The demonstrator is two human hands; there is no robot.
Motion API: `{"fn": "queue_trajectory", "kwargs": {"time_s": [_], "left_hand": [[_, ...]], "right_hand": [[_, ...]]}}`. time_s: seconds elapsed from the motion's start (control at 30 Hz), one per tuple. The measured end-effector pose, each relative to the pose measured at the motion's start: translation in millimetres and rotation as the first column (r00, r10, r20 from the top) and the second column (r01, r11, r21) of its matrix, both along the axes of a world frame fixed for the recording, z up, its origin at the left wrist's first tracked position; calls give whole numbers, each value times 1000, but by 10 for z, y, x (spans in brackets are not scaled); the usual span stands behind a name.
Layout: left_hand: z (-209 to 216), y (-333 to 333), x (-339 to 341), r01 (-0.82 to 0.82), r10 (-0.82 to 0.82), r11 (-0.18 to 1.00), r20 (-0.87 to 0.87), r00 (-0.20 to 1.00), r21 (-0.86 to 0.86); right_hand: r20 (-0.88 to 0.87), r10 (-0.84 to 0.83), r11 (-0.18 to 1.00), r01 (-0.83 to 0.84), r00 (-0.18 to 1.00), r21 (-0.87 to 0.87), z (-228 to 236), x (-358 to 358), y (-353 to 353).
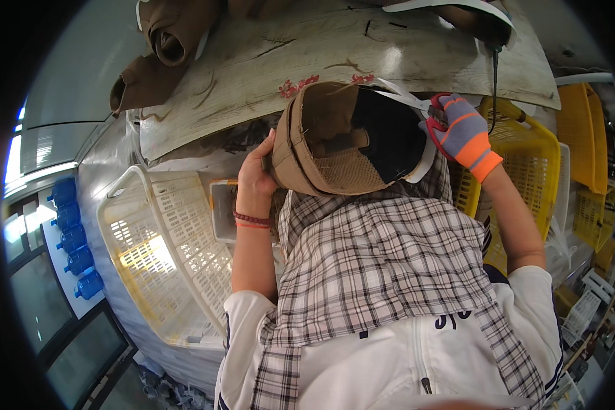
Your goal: The person uses a rotary cutter and scissors to trim the edges and interior lining of brown shoe uppers. They handle each upper individually, rotating it to access different sides, and place trimmed pieces into a yellow basket.
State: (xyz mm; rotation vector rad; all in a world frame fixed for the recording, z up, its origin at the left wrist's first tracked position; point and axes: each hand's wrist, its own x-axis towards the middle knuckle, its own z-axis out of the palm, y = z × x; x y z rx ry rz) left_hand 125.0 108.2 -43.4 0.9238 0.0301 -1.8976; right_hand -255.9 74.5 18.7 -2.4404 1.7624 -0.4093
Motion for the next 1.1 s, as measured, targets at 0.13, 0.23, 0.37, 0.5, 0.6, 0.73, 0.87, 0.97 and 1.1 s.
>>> {"fn": "queue_trajectory", "kwargs": {"time_s": [0.13, 0.23, 0.37, 0.5, 0.6, 0.73, 0.87, 0.97, 1.1], "left_hand": [[48, -2, -22, 32, -33, 999, -21, 999, -15], [29, -11, -2, 54, -58, 996, -46, 997, -77], [-10, 2, 9, 39, -41, 998, -49, 998, -41], [-14, 0, -3, 21, -23, 999, -35, 999, -39], [-8, 2, -15, 14, -14, 1000, 10, 1000, -23], [125, 8, -79, -9, 9, 1000, 54, 998, -3], [73, 63, -41, -8, 9, 1000, 92, 996, -16], [86, 97, -38, 33, -32, 998, 24, 999, -58], [15, 59, -35, 18, -16, 997, 33, 999, -69]], "right_hand": [[-104, 65, 994, -74, 992, -80, 71, 71, -50], [56, -25, 999, 26, 998, -30, 72, 164, -55], [55, -36, 998, 38, 998, -44, 43, 124, -61], [-133, 80, 991, -93, 988, -99, 88, 179, -136], [-84, -49, 998, 46, 995, -41, 54, 203, -285], [515, -335, 899, 104, 789, 426, -544, -321, -671], [129, -221, 887, 145, 967, 438, -124, -123, -317], [35, -168, 887, 136, 985, 440, 220, -90, -151], [37, 3, 951, -14, 999, 308, 327, -54, 34]]}}
